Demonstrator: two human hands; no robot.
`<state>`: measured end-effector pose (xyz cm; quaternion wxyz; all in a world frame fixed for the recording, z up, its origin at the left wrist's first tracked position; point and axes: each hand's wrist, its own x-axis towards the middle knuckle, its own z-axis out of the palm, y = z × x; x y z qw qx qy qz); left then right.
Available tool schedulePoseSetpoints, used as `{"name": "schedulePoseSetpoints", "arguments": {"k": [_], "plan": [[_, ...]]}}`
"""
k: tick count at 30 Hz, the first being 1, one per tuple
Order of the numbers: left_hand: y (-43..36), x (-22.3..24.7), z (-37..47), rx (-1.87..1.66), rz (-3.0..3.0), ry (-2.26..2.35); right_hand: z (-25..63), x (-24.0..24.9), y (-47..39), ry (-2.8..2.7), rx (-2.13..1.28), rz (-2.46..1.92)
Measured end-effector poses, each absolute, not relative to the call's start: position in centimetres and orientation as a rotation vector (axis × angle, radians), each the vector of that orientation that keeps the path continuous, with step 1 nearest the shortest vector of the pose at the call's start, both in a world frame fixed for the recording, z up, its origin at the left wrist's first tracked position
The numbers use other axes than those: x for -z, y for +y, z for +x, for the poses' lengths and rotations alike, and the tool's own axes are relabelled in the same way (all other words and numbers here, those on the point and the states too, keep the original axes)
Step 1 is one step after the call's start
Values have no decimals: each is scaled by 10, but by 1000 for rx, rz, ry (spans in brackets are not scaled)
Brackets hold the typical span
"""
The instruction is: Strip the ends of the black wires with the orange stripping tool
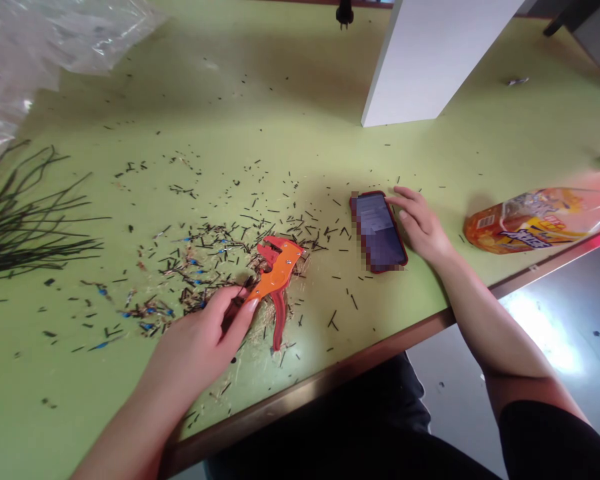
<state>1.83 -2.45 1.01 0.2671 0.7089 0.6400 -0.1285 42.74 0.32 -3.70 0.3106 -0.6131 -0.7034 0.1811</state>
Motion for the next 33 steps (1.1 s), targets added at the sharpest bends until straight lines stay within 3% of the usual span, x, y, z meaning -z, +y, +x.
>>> {"name": "schedulePoseSetpoints", "arguments": {"k": [33], "plan": [[-25, -12, 21, 510, 2006, 1726, 423, 42, 8, -1940, -528, -1686]]}}
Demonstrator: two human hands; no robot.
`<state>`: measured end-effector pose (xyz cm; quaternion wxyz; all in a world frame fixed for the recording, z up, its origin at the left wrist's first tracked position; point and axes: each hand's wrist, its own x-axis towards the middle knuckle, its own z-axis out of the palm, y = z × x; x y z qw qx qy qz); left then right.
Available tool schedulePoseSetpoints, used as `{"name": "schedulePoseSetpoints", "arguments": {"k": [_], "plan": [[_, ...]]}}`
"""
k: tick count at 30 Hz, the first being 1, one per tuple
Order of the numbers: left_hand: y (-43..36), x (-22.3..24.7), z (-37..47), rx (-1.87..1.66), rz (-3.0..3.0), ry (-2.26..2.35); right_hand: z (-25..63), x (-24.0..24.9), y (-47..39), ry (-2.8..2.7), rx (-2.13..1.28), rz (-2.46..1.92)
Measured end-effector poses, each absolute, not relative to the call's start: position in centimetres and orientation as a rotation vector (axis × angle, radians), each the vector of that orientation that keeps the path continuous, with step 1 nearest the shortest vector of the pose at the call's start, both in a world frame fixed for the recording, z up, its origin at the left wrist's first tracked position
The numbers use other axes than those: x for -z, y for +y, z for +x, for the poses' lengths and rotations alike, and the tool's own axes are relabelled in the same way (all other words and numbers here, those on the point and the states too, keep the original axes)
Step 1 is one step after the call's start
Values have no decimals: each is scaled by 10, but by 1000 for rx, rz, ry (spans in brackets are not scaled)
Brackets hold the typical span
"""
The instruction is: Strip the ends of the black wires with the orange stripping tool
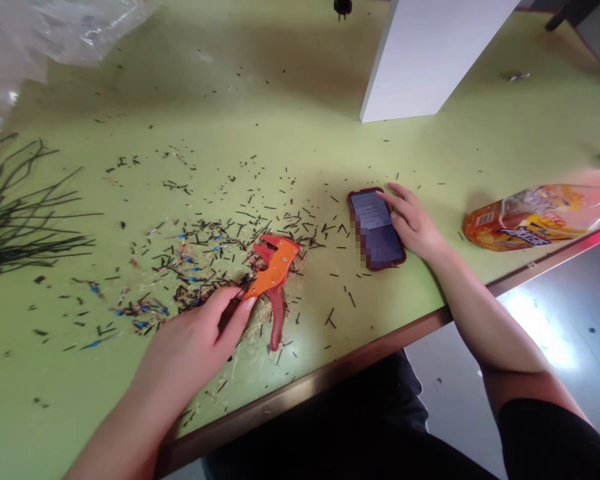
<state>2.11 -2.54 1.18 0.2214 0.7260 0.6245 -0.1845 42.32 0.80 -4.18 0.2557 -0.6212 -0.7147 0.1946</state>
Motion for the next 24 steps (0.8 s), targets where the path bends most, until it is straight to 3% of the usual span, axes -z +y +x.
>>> {"name": "schedulePoseSetpoints", "arguments": {"k": [24], "plan": [[-24, -15, 24, 493, 2025, 1717, 428, 46, 13, -1977, -492, -1680]]}}
